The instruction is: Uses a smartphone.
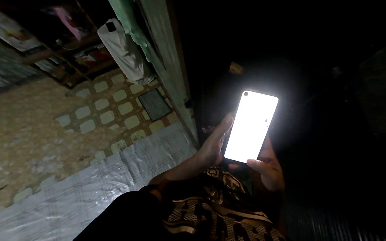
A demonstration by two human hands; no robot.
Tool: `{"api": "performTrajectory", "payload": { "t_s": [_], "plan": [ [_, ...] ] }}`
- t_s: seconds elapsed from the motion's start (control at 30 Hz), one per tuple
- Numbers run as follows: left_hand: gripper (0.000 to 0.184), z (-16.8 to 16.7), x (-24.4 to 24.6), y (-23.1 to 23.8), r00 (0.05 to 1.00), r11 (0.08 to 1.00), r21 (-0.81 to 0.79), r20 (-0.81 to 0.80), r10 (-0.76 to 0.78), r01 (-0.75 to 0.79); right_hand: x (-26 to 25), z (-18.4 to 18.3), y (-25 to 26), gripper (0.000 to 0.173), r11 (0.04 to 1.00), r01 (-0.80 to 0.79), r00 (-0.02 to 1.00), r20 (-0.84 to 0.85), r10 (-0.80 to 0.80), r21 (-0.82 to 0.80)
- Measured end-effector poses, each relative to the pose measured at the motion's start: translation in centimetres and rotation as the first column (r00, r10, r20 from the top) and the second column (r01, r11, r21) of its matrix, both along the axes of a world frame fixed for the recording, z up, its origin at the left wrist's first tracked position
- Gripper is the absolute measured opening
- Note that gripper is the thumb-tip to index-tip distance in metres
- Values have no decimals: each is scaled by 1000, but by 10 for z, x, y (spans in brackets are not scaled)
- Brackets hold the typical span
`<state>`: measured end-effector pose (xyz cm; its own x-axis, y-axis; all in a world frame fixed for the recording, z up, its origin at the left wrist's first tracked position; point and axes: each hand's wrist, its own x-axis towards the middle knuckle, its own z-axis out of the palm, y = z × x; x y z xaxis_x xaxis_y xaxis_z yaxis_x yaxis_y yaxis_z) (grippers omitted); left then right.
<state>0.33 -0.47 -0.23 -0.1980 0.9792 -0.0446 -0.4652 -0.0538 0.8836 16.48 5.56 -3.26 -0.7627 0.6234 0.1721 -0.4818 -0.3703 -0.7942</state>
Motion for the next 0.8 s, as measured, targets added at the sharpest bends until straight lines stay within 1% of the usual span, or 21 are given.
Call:
{"api": "performTrajectory", "payload": {
  "t_s": [0.1, 0.2, 0.3, 0.4, 0.47, 0.5, 0.6, 0.7, 0.8],
  "plan": [
    [67, 1, 2, -5, 999, 999, -24, 19, 34, -34, 3, 1, 0, 82, 999, -11, 1000, 23, 11, 40],
    [68, 3, 1, -13, 999, 998, -32, -15, 45, -45, 6, 8, -1, 89, 998, -56, 997, 51, 55, 23],
    [69, 5, -3, -23, 996, 996, 6, -26, 86, -86, -1, 8, 5, 93, 980, -184, 983, 25, 182, 71],
    [71, 3, -10, -37, 988, 988, 27, -46, 151, -150, -15, 9, 3, 93, 965, -256, 967, 26, 255, 64],
    [67, 4, -14, -50, 975, 976, 14, -54, 217, -216, -26, 9, -3, 92, 953, -297, 955, 14, 297, 65],
    [65, 5, -16, -58, 967, 969, 9, -56, 247, -247, -32, 9, -7, 92, 946, -318, 948, 16, 317, 71],
    [67, 9, -20, -90, 943, 945, -15, -66, 325, -327, -49, 8, -28, 91, 925, -370, 929, 22, 369, 83],
    [62, 12, -22, -124, 908, 907, -42, -14, 420, -420, -63, 7, -57, 92, 905, -422, 906, 22, 422, 53],
    [55, 13, -25, -162, 881, 881, 6, 24, 472, -472, -76, 9, -91, 93, 893, -448, 894, 42, 446, 39]
  ]
}}
